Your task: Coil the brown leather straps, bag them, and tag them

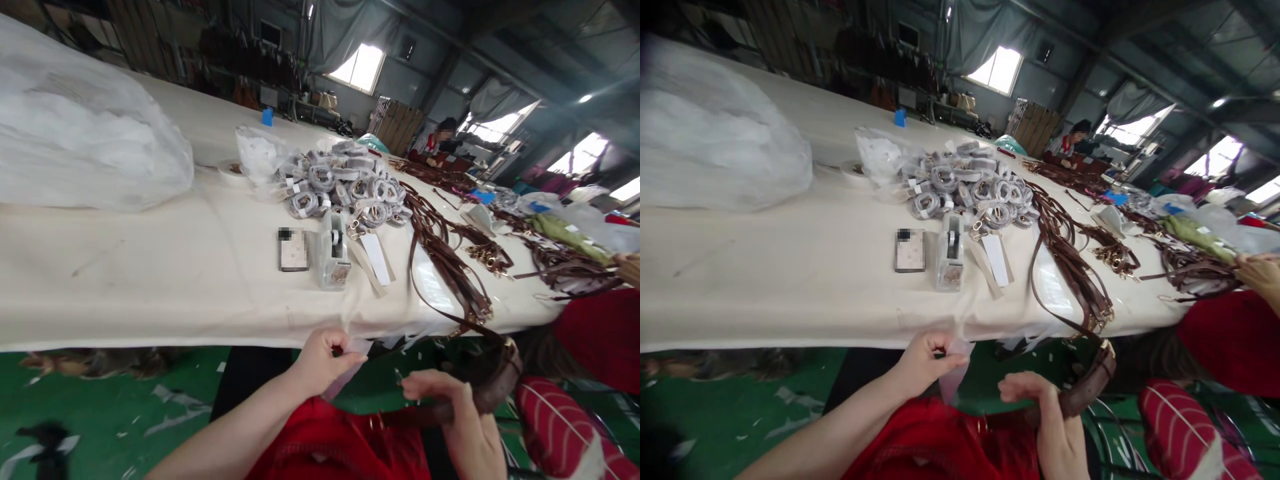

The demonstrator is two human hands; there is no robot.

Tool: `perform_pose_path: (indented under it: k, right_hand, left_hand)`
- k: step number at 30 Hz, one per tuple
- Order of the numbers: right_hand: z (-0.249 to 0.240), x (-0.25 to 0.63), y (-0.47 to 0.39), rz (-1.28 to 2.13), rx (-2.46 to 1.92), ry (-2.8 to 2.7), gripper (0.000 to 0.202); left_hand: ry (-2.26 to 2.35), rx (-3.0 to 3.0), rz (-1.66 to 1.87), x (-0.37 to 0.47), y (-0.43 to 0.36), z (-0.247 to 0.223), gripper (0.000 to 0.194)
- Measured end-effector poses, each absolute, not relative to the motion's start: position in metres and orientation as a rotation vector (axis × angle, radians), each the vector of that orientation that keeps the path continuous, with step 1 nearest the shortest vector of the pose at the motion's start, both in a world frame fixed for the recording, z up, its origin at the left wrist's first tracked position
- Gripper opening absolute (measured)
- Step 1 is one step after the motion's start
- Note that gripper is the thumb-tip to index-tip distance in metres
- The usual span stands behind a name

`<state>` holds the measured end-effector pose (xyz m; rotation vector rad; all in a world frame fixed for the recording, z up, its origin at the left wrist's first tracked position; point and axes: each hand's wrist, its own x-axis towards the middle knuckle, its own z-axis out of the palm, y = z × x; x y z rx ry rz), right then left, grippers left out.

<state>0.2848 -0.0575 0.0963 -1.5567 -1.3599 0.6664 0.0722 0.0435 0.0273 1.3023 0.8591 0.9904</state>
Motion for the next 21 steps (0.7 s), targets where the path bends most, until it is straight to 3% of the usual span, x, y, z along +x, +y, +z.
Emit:
perform_pose_path:
  k: [8,21]
  right_hand:
    - [0.148,0.274,-0.018,0.622,-1.297,-1.127,0.066]
    - [0.166,0.264,0.005,0.621,-1.516,-1.188,0.075]
  left_hand:
    - [0.695,1.485,0.778,0.077,0.043,0.012,0.023]
    - [0.671,2.026,0.603,0.065,0.075,-0.028,0.022]
